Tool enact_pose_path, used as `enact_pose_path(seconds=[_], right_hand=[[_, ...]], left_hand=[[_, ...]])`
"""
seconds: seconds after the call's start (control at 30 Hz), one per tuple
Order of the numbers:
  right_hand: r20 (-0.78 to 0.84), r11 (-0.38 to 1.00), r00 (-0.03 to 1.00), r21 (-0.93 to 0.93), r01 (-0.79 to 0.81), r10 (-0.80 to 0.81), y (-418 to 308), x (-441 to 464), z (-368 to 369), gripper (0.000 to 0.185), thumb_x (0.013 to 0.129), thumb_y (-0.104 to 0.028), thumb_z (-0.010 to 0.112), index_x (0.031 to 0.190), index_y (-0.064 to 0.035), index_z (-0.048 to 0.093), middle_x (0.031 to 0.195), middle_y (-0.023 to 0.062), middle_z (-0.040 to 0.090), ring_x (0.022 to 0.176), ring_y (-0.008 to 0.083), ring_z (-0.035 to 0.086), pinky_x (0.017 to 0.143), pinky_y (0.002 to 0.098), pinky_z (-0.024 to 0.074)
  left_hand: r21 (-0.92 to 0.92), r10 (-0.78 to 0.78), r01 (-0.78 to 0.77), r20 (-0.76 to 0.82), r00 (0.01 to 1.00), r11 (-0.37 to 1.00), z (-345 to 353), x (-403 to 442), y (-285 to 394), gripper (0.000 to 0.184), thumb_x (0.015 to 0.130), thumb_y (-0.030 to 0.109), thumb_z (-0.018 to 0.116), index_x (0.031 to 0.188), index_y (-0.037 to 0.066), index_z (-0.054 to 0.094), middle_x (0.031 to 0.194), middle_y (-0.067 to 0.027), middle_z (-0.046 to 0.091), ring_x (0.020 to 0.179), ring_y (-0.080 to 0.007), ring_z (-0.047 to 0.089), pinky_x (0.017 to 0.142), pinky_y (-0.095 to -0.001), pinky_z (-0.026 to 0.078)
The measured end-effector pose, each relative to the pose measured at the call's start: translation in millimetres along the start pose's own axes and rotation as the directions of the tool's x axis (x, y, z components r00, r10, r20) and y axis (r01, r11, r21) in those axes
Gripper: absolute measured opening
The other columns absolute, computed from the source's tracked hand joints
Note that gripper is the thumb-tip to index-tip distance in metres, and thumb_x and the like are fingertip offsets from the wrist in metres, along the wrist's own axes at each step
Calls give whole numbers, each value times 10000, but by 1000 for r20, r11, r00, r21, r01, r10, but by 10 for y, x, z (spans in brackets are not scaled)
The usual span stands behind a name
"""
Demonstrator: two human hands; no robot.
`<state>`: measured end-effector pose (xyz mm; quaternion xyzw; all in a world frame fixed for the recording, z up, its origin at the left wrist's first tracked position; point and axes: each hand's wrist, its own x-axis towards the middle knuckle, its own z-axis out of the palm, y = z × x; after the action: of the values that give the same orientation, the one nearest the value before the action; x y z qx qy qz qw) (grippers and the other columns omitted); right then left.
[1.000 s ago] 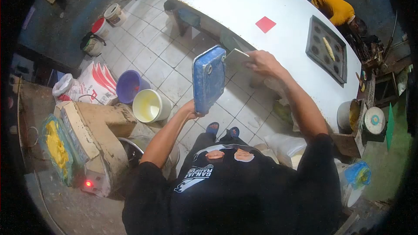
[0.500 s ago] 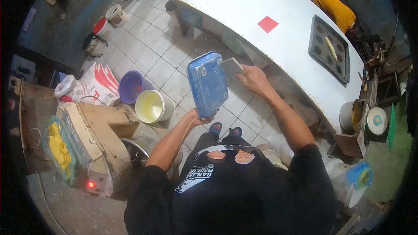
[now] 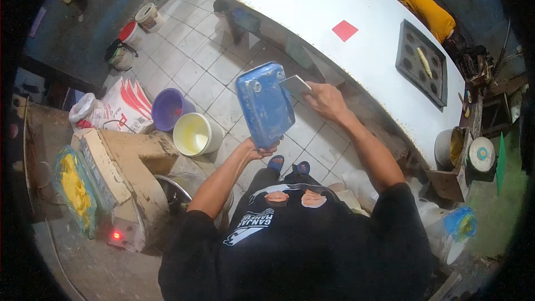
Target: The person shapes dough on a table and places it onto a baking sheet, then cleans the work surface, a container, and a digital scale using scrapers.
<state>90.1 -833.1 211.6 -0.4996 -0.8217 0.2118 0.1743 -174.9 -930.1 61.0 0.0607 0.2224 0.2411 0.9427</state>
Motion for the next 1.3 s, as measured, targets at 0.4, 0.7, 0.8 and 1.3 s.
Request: enact_pose_path(seconds=[0.4, 0.7, 0.8, 1.3], right_hand=[[-186, 999, 982, -28, 36, -41, -240, -117, 88, 124, 888, -175, 603, 984, -97, 597, 873, 128, 668, 832, 360, 665, 684, 486, 523], [-216, 986, 965, -103, 127, -147, -213, -165, 241, 192, 877, -118, 588, 1066, -113, 623, 945, 94, 671, 861, 325, 656, 707, 465, 544], [-389, 980, 900, -115, 165, -197, -312, -127, 288, 235, 829, -72, 601, 1059, -99, 639, 958, 88, 683, 837, 296, 657, 686, 415, 565], [-354, 975, 909, -81, 206, -221, -616, 103, 677, 345, 776, -44, 590, 1113, -91, 650, 1061, 85, 669, 942, 314, 644, 771, 412, 564]], left_hand=[[-26, -39, 38, -22, 999, 999, 132, -6, -4, 239, 1012, 190, 481, 1026, -21, 593, 574, -11, 466, 391, -78, 363, 345, -218, 239], [0, -67, 67, 77, 995, 998, 139, 30, -6, 213, 999, 193, 496, 998, -2, 582, 587, -19, 475, 413, -76, 375, 352, -216, 259], [-77, -35, 47, 147, 989, 996, 155, 68, -10, 204, 987, 185, 524, 995, -5, 594, 620, -51, 492, 424, -95, 406, 337, -215, 264], [-76, -42, 45, 38, 998, 996, 30, 251, -180, 157, 986, 149, 487, 883, 40, 534, 623, -50, 494, 430, -94, 422, 337, -212, 301]])
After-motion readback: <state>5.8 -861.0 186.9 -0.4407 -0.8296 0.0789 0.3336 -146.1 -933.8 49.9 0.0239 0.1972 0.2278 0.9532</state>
